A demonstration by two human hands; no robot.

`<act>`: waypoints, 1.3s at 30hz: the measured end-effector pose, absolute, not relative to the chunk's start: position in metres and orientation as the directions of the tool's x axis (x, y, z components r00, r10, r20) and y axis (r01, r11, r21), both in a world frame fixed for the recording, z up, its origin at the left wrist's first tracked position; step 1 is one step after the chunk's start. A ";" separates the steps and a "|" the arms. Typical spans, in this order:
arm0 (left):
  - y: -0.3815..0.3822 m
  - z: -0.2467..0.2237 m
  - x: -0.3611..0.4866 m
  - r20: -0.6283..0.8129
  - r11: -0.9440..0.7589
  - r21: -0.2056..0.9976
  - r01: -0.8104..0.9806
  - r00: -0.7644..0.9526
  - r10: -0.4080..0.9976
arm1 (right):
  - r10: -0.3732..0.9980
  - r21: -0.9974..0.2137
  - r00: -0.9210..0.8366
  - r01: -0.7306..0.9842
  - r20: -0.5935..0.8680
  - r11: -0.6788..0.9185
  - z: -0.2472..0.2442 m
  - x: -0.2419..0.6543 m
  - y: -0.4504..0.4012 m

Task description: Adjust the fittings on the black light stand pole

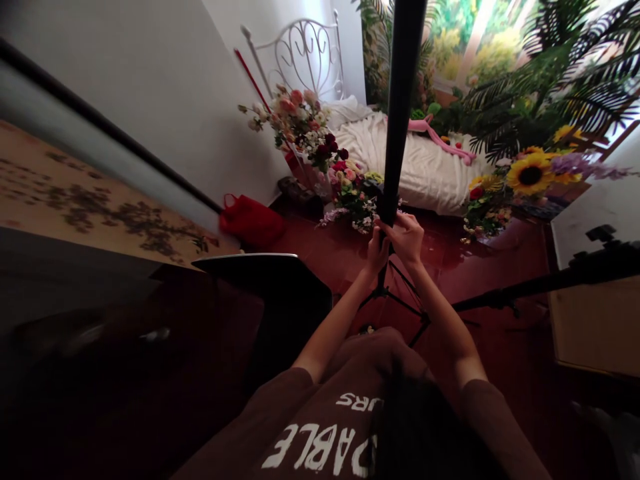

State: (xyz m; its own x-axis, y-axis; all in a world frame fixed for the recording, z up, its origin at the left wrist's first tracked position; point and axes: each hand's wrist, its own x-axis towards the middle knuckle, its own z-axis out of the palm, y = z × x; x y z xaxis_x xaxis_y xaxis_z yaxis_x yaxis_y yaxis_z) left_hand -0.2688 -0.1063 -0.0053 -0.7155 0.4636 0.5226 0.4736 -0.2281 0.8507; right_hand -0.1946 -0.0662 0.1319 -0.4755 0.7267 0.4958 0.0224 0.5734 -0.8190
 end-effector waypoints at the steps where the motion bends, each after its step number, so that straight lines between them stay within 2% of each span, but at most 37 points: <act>1: -0.108 -0.003 -0.268 0.522 -0.223 0.851 0.476 -0.713 0.469 | 0.720 -0.809 -0.465 0.015 0.515 0.588 0.141 -0.196 -0.066; 7: -0.113 0.007 -0.264 0.493 -0.231 0.868 0.439 -0.710 0.503 | 0.682 -0.774 -0.457 -0.023 0.571 0.633 0.186 -0.205 -0.063; 12: -0.112 0.007 -0.262 0.505 -0.203 0.860 0.468 -0.727 0.465 | 0.689 -0.805 -0.473 -0.080 0.549 0.588 0.189 -0.210 -0.064; 18: -0.111 0.003 -0.262 0.513 -0.158 0.852 0.499 -0.734 0.445 | 0.665 -0.829 -0.533 -0.138 0.523 0.541 0.174 -0.188 -0.066; 25: -0.112 0.009 -0.262 0.515 -0.159 0.849 0.504 -0.722 0.462 | 0.660 -0.852 -0.655 0.045 0.369 0.522 0.114 -0.144 -0.074; 33: -0.114 0.011 -0.262 0.519 -0.150 0.844 0.514 -0.717 0.465 | 0.808 -0.964 -0.555 0.042 0.197 0.263 0.079 -0.136 -0.082; 37: -0.114 0.011 -0.262 0.528 -0.167 0.841 0.515 -0.710 0.466 | 0.848 -0.995 -0.528 0.056 0.041 0.083 0.072 -0.142 -0.075; 39: -0.114 0.011 -0.262 0.531 -0.178 0.841 0.512 -0.713 0.459 | 0.838 -0.997 -0.540 0.029 -0.076 -0.072 0.072 -0.148 -0.072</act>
State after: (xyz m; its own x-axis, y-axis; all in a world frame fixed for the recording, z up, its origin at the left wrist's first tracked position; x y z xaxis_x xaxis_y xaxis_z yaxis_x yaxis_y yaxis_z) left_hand -0.2621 -0.1136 0.0113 -0.7127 0.4587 0.5307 0.5116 -0.1778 0.8406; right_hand -0.1476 -0.0718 0.0724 -0.5397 0.8384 -0.0762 0.0292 -0.0717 -0.9970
